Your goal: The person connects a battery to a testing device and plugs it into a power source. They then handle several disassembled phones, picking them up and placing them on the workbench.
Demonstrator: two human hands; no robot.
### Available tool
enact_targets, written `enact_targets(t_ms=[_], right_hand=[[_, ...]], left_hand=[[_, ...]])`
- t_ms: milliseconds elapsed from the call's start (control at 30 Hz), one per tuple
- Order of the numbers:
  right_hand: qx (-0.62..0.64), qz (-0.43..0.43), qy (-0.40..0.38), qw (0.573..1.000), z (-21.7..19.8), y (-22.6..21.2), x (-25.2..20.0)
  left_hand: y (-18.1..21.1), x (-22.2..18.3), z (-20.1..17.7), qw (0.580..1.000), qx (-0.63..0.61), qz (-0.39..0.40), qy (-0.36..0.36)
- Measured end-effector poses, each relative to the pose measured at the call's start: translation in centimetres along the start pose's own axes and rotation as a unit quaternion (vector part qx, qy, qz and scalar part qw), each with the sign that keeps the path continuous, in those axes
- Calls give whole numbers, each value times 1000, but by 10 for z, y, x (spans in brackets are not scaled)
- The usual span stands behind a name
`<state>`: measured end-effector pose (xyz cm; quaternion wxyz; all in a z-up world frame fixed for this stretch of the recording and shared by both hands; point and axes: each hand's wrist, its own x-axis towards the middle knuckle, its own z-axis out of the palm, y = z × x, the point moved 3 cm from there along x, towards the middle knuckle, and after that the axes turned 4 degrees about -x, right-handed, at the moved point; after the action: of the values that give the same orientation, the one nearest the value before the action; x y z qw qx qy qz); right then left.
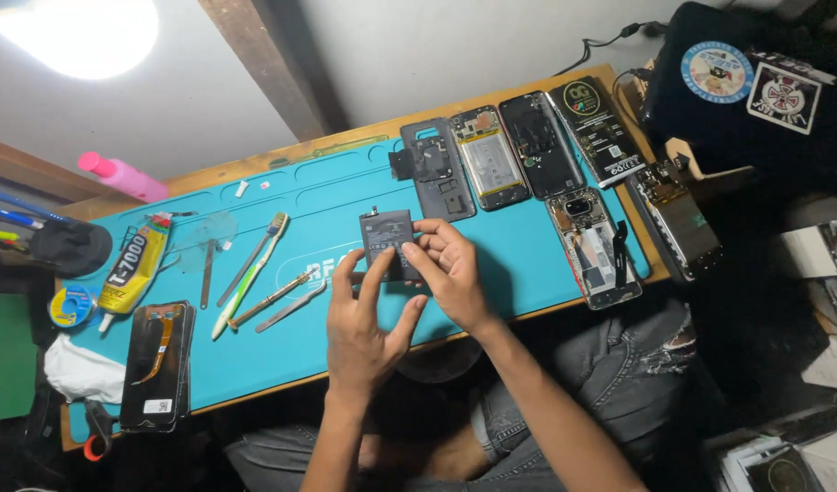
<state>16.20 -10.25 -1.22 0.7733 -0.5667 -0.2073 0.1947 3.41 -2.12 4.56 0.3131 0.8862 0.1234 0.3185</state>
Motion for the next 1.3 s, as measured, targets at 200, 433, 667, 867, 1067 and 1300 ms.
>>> enact_targets(t_ms=[200, 433, 667, 867, 1067, 1300], right_hand=[[13, -7, -2, 1000, -3, 5, 0], [11, -14, 0, 1000, -5, 9, 1], [12, -11, 2, 1000, -4, 5, 0], [7, -6, 0, 1000, -4, 3, 0], [8, -10, -3, 1000, -4, 4, 1], [8, -7, -4, 1000, -2, -3, -1]], left_hand=[[3, 1, 1, 1000, 7, -2, 3], [-3, -5, 6, 1000, 28, -2, -5], [-3, -5, 6, 1000, 30, 0, -3], [-3, -4, 6, 999, 34, -9, -12], [-3, -4, 6, 999, 30, -13, -8], [-4, -5, 6, 1000, 13, -4, -1]])
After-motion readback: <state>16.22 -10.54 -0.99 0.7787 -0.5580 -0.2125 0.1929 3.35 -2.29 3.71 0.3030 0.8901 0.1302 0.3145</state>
